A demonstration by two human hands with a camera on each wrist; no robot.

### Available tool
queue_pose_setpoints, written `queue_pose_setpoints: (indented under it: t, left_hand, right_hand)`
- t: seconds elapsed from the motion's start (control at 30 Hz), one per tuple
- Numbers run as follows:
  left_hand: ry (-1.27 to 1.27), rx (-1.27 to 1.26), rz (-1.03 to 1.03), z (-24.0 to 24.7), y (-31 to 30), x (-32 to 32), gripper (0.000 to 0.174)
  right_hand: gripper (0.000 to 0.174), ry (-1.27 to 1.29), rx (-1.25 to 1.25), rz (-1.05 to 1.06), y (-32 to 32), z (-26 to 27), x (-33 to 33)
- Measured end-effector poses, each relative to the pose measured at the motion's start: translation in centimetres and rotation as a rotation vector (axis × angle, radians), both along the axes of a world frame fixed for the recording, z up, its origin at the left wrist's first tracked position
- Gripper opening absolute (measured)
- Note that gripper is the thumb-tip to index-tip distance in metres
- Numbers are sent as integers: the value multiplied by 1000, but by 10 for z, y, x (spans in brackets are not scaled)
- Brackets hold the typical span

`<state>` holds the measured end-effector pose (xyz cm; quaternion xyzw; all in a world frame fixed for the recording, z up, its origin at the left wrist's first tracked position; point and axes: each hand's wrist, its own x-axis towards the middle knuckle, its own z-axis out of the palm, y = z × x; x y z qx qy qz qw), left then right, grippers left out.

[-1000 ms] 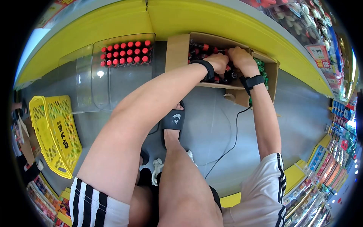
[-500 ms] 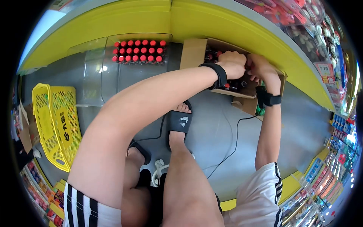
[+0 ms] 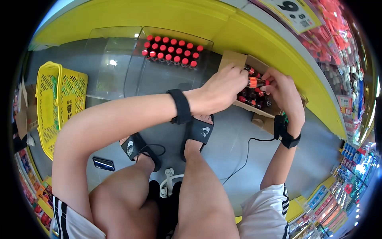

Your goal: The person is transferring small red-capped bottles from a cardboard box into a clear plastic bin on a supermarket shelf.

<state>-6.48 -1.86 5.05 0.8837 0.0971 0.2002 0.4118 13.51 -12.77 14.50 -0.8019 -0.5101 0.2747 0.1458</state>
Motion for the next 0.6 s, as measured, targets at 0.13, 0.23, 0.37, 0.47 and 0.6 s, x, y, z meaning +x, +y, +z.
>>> queue_pose_setpoints:
  t: [0.13,0.23,0.37,0.47,0.6]
  left_hand:
    - [119,-118,70,-3,14,-36,25]
    - [116,-164,161,-7,25,-62,22]
    - [80,-252,287,-33,43,-89,25]
    - [59,-284,373,-53,49,-107,29]
    - [123,-316,530,-70,58,-133,31]
  right_hand:
    - [26,20,104,111,26,5,-38]
    - [24,-80,145,230,47,-2,-65]
    - [24,-125,216,351,73,-13,-109]
    - [23,-178,243,392,91,-35,-137]
    - [18,-207,306,422,120,-66,-170]
